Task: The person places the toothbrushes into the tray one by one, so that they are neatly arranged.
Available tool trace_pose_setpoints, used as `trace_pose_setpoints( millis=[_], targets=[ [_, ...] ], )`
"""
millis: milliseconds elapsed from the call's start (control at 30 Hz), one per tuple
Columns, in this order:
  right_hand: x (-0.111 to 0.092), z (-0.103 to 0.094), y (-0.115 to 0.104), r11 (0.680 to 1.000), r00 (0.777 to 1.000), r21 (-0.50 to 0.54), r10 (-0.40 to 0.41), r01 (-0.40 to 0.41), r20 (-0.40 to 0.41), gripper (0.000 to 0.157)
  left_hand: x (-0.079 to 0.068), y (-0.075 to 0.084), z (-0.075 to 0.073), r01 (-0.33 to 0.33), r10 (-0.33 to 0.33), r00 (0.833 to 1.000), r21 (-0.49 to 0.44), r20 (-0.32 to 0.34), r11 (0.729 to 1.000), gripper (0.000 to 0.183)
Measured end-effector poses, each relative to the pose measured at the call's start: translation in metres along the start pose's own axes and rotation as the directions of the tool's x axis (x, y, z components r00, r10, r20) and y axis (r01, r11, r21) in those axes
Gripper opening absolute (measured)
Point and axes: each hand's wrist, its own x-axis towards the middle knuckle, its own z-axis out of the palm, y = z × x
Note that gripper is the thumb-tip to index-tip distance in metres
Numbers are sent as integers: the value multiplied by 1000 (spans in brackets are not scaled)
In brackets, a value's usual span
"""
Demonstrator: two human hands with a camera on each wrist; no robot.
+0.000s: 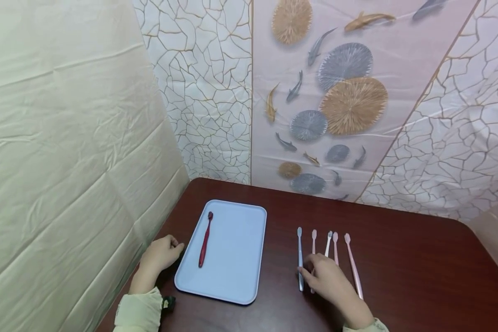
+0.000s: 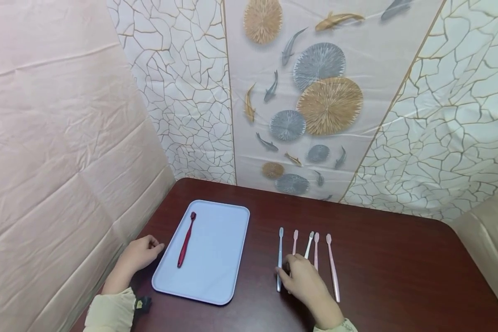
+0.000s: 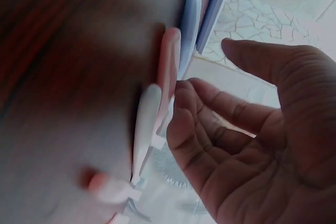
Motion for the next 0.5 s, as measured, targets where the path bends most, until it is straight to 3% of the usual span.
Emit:
trace_pose_setpoints(
  millis=[233,500],
  targets=[
    [13,12,-2,996,996,-35,86,-85,26,26,6,-14,15,-36,35,999,-131,-7,991,23],
    [25,17,-5,984,987,-105,153,-146,56,31,12,-20,18,-66,62,998,-164,-25,984,26]
  ],
)
